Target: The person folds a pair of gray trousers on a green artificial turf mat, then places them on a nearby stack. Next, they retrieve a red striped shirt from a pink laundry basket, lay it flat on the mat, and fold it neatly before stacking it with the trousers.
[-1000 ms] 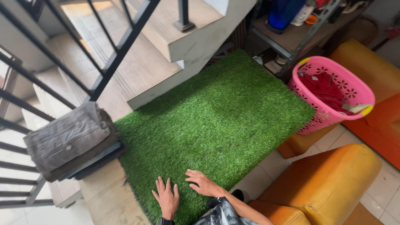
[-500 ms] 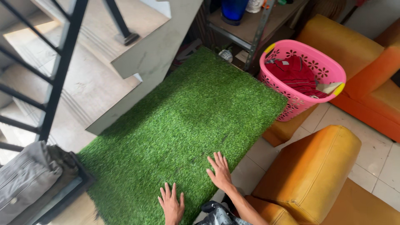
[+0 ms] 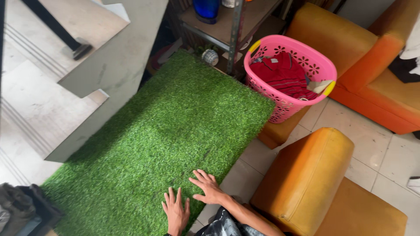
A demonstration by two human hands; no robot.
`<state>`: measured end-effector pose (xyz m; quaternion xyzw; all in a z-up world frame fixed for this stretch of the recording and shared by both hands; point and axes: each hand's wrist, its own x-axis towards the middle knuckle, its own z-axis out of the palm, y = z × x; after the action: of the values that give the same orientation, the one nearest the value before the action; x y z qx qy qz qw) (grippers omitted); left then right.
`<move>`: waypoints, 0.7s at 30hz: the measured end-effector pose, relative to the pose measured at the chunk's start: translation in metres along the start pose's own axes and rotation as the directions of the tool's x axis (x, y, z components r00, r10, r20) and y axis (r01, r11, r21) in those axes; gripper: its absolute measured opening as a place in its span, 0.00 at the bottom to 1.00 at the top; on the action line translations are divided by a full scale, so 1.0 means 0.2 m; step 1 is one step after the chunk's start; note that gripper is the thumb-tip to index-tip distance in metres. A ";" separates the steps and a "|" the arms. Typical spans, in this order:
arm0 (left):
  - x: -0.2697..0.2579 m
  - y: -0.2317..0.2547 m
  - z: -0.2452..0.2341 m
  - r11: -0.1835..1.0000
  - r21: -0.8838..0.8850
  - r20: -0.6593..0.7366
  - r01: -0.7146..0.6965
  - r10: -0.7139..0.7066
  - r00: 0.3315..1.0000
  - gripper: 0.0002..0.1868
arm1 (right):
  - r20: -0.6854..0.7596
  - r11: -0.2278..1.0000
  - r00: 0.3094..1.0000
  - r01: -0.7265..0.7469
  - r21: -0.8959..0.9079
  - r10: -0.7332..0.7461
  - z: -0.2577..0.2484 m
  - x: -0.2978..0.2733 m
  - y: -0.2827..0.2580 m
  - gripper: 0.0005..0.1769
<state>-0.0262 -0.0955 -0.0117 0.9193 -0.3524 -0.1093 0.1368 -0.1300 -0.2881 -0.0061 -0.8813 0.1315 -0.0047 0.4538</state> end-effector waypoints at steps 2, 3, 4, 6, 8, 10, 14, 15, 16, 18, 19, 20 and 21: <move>0.04 0.07 0.06 0.997 -0.045 -0.016 -0.058 0.057 0.998 0.33 | 0.011 0.992 0.999 0.032 0.122 -0.034 0.00 -0.01 0.06 0.40; 0.06 0.11 0.09 0.994 -0.067 -0.027 -0.087 0.085 0.996 0.32 | 0.022 0.982 0.998 0.049 0.184 -0.054 -0.01 0.00 0.10 0.37; 0.07 0.14 0.12 0.991 -0.084 -0.030 -0.100 0.098 0.995 0.31 | 0.030 0.967 0.997 0.064 0.246 -0.074 -0.02 0.01 0.14 0.34; 0.11 0.21 0.17 0.985 -0.120 -0.042 -0.126 0.122 0.992 0.30 | 0.031 0.910 0.996 0.064 0.410 -0.084 -0.05 0.02 0.21 0.32; 0.15 0.26 0.20 0.989 -0.106 -0.011 -0.108 0.107 0.994 0.31 | -0.007 0.862 0.996 0.078 0.501 -0.086 -0.06 0.01 0.25 0.30; 0.20 0.29 0.21 0.993 -0.096 0.054 -0.074 0.079 0.995 0.31 | -0.084 0.846 0.993 0.111 0.521 -0.079 -0.07 0.01 0.26 0.27; 0.27 0.31 0.20 0.995 -0.094 0.136 0.027 -0.014 0.991 0.29 | -0.043 0.598 0.988 -0.054 0.800 0.146 -0.10 -0.03 0.24 0.25; 0.27 0.31 0.20 0.994 -0.097 0.133 0.049 -0.036 0.990 0.29 | -0.037 0.536 0.983 -0.065 0.842 0.178 -0.12 -0.05 0.24 0.26; 0.28 0.32 0.20 0.994 -0.082 0.142 0.067 -0.055 0.988 0.30 | -0.030 0.471 0.977 -0.074 0.879 0.210 -0.13 -0.06 0.24 0.26; 0.31 0.36 0.21 0.993 -0.057 0.158 0.101 -0.090 0.983 0.31 | -0.019 0.424 0.965 -0.098 0.901 0.262 -0.18 -0.07 0.26 0.29; 0.33 0.37 0.21 0.992 -0.037 0.194 0.121 -0.111 0.975 0.32 | -0.012 0.399 0.957 -0.109 0.910 0.289 -0.20 -0.09 0.28 0.30; 0.36 0.38 0.21 0.990 -0.017 0.230 0.140 -0.132 0.964 0.33 | -0.017 0.386 0.955 -0.104 0.917 0.297 -0.22 -0.10 0.30 0.31; 0.38 0.39 0.22 0.987 0.006 0.264 0.158 -0.154 0.952 0.34 | -0.022 0.371 0.952 -0.097 0.923 0.305 -0.25 -0.12 0.32 0.32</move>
<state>-0.0319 -0.2106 -0.0353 0.9204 -0.2931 -0.2436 0.0867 -0.1735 -0.3579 -0.0253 -0.4602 0.2562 -0.1040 0.8437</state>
